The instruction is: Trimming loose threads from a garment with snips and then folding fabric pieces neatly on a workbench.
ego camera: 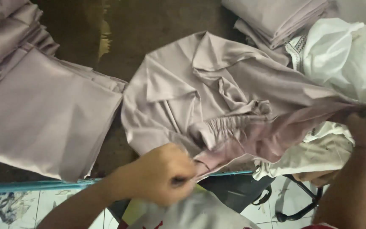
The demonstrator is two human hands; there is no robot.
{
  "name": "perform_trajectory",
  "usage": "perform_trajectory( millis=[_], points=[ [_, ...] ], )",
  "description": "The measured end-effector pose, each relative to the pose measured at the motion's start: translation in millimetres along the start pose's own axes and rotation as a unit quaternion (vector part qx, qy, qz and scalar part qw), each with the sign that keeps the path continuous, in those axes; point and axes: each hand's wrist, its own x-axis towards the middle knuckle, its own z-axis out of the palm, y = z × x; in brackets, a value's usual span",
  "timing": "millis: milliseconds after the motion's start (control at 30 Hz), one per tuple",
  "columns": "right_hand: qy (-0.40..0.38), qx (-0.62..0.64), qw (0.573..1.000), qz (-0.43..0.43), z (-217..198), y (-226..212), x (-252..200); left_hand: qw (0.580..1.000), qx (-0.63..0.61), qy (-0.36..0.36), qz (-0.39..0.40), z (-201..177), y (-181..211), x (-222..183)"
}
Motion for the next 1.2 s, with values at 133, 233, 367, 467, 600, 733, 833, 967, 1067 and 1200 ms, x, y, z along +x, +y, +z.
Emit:
perform_trajectory(
  millis=[133,233,367,467,600,733,833,967,1067,1200],
  points=[
    [-0.039,-0.044,0.998,-0.002,-22.5,-89.8,-29.5,0.998,0.027,0.035,-0.033,67.0,-35.9,39.6],
    [-0.087,0.132,0.985,0.064,-67.2,-174.2,-62.0,0.975,0.017,-0.179,-0.134,86.5,-46.3,61.1],
    [-0.067,0.245,0.958,0.132,-63.1,-187.6,-110.6,0.912,0.027,-0.409,0.002,63.9,-120.3,77.5],
    [-0.021,0.270,0.935,0.229,-54.0,-183.7,-139.0,0.926,0.017,-0.367,-0.092,13.8,-222.0,88.4],
    [-0.055,0.137,0.938,0.312,-43.8,-172.4,-159.9,0.910,0.269,-0.063,-0.310,-66.7,-331.6,122.8],
    [-0.064,0.027,0.972,0.223,13.2,-140.4,-173.4,0.855,0.357,0.009,-0.376,-63.7,-380.2,145.8],
    [-0.073,-0.062,0.975,0.199,31.8,-145.7,-163.3,0.802,0.435,0.030,-0.409,-41.9,-417.3,150.4],
    [-0.049,-0.061,0.984,0.159,50.5,-122.5,-142.7,0.833,0.395,0.030,-0.387,-40.2,-423.8,149.4],
    [-0.064,-0.063,0.985,0.147,60.4,-112.4,-133.5,0.848,0.321,0.007,-0.422,-57.4,-384.4,149.4],
    [-0.075,-0.026,0.989,0.122,64.1,-121.2,-131.6,0.866,0.254,-0.024,-0.430,-63.4,-408.7,157.3]
  ],
)
